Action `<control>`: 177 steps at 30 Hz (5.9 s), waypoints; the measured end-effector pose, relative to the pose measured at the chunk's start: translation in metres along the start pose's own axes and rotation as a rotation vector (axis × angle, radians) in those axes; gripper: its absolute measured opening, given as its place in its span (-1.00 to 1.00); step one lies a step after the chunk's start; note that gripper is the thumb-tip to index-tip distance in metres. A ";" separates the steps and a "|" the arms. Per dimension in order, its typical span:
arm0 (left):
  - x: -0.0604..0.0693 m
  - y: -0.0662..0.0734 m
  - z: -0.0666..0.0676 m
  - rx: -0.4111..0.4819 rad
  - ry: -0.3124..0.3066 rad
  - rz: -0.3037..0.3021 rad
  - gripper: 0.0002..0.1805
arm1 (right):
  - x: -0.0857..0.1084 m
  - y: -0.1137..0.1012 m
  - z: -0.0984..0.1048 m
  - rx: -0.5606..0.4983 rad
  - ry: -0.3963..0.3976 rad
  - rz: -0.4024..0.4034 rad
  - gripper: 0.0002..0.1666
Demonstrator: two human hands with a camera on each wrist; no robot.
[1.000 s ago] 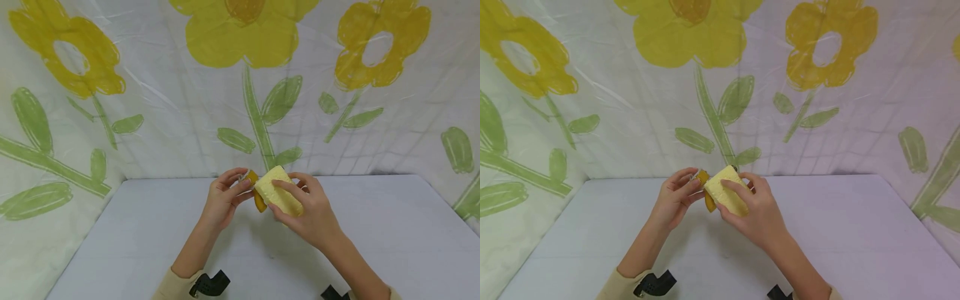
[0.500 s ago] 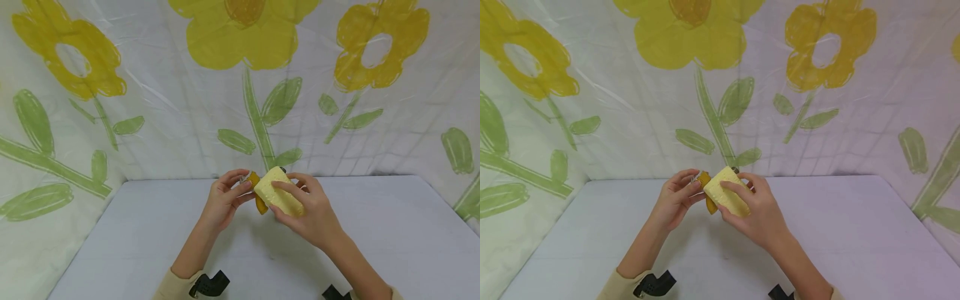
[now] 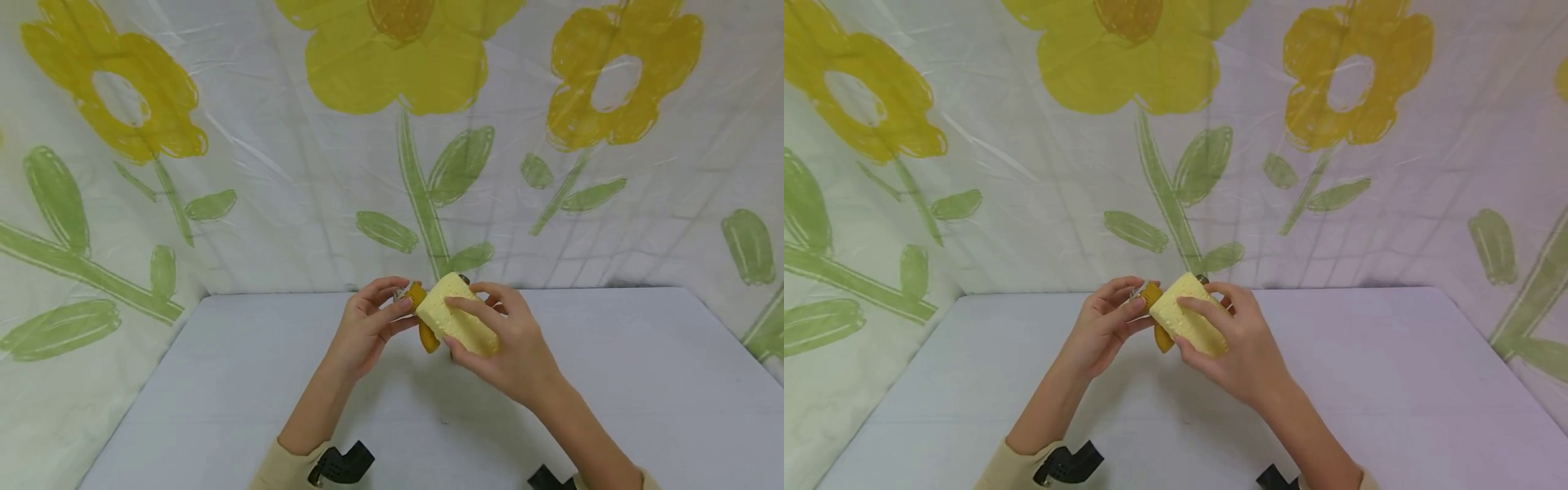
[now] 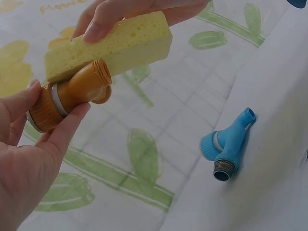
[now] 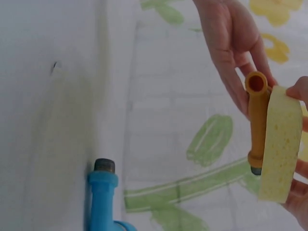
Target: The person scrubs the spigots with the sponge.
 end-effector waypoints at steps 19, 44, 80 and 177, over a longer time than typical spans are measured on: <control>0.000 0.001 -0.002 -0.070 -0.053 0.017 -0.65 | 0.000 0.007 0.004 0.029 -0.004 -0.036 -0.42; 0.002 0.005 -0.001 -0.246 0.047 -0.009 -0.54 | -0.002 -0.004 0.007 0.053 -0.033 -0.018 -0.48; 0.002 0.009 0.004 -0.323 0.185 -0.075 -0.59 | -0.003 -0.009 0.007 0.088 -0.001 0.037 -0.46; 0.005 0.007 0.007 0.210 0.304 -0.067 -0.73 | 0.003 0.008 -0.013 -0.453 -0.151 -0.198 0.02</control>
Point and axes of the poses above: each hand's wrist, its own x-axis away from the middle knuckle, its own z-axis out of the back of the hand, y = z × x, the point moved 7 cm from there along -x, towards the middle knuckle, and after that the axes turned 13 degrees about x, right-handed, at the moved point
